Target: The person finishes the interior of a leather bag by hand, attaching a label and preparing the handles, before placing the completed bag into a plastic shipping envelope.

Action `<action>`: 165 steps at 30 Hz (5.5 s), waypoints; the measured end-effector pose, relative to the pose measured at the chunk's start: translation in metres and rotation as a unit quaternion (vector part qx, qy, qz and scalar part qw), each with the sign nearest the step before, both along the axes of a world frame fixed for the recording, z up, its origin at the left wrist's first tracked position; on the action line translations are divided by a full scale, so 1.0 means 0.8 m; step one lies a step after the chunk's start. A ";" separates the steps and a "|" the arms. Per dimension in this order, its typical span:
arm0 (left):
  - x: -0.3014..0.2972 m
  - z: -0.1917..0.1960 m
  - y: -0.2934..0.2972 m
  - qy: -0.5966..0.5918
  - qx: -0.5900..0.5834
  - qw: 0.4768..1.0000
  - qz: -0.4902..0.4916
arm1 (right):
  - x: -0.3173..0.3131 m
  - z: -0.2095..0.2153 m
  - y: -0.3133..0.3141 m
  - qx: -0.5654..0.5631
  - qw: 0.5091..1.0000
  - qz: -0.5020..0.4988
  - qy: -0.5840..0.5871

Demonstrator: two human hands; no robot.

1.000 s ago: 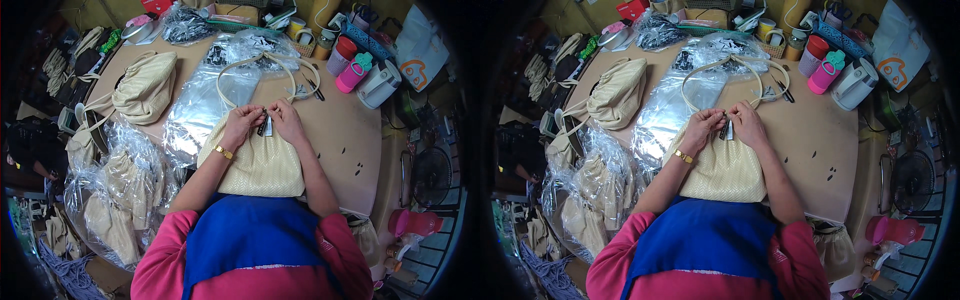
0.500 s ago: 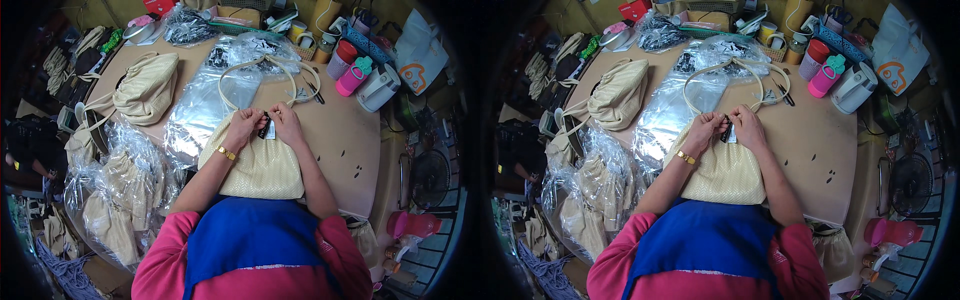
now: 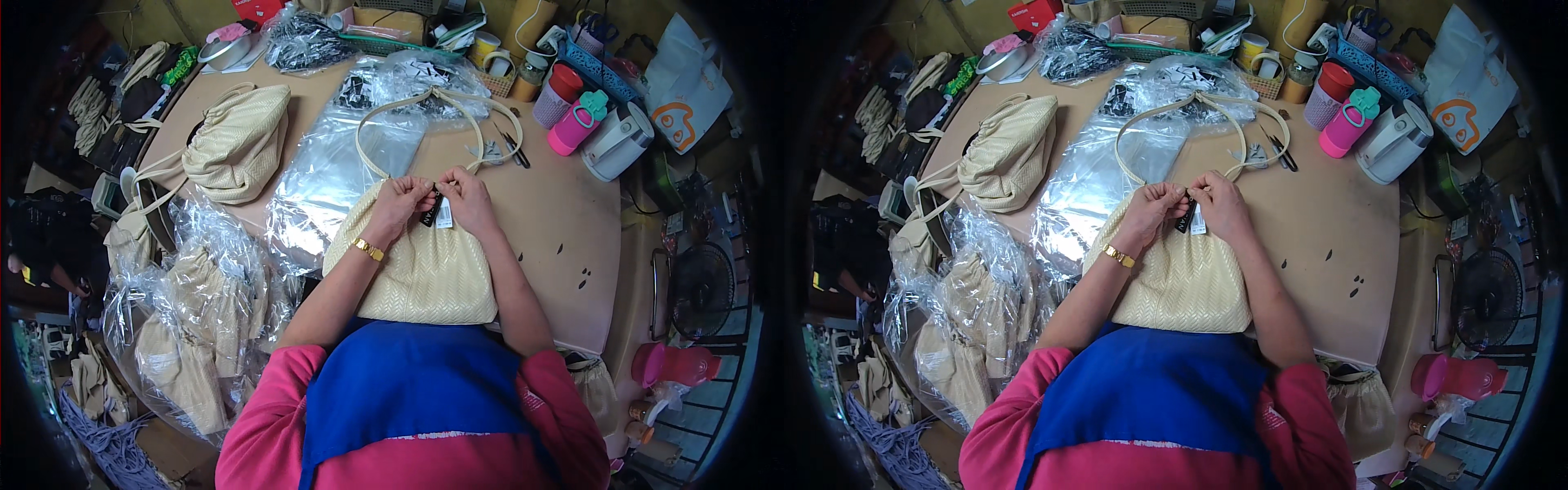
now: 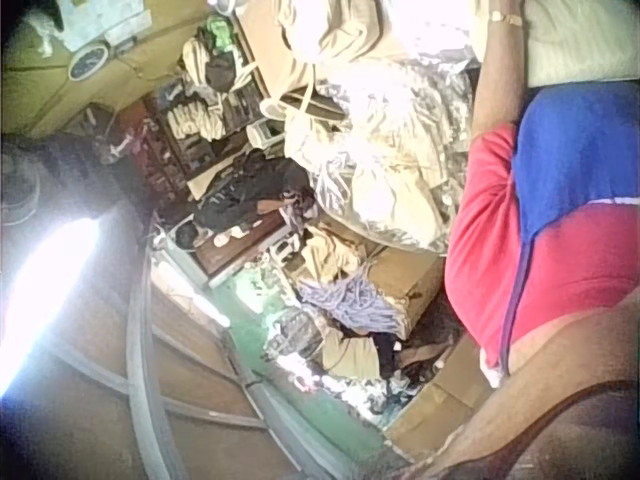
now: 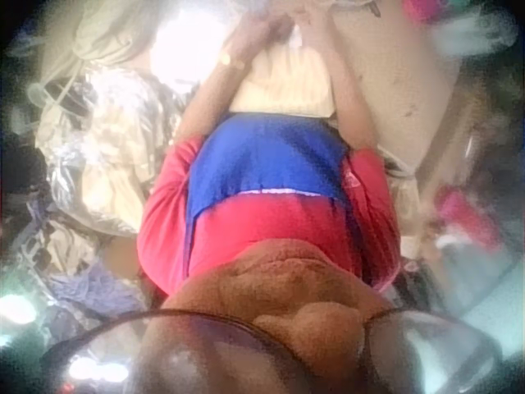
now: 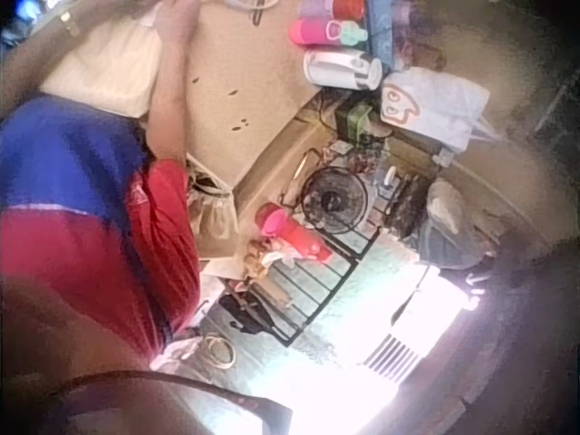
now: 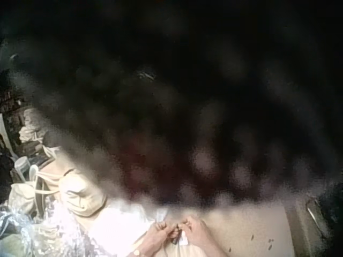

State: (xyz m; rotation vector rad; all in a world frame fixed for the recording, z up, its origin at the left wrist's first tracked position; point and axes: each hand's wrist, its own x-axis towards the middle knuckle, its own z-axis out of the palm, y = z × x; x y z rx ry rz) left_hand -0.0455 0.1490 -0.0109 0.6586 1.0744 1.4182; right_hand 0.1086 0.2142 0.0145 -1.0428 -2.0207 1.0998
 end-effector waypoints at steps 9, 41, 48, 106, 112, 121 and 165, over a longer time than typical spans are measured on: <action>-0.007 -0.004 -0.001 -0.018 -0.014 0.999 -0.045 | 0.001 -0.029 0.029 -0.125 0.984 0.093 0.088; -0.010 -0.008 -0.005 -0.046 -0.004 0.998 -0.034 | 0.004 -0.009 0.014 -0.092 0.988 0.106 0.069; -0.010 -0.008 -0.005 -0.044 0.000 0.998 -0.035 | 0.004 -0.004 0.012 -0.088 0.989 0.106 0.060; -0.098 0.041 -0.050 0.344 0.082 0.934 -0.049 | 0.011 0.351 0.259 0.358 0.922 -0.089 -0.120; -0.104 0.183 -0.096 0.187 0.153 0.965 -0.101 | 0.105 0.453 0.192 0.306 0.947 -0.091 -0.046; -0.139 0.285 -0.107 0.778 0.267 0.532 0.202 | 0.264 0.411 0.076 0.254 0.961 -0.083 -0.076; -0.041 0.031 -0.069 0.739 0.166 0.646 -0.095 | 0.287 0.005 -0.156 0.041 0.963 -0.210 -0.165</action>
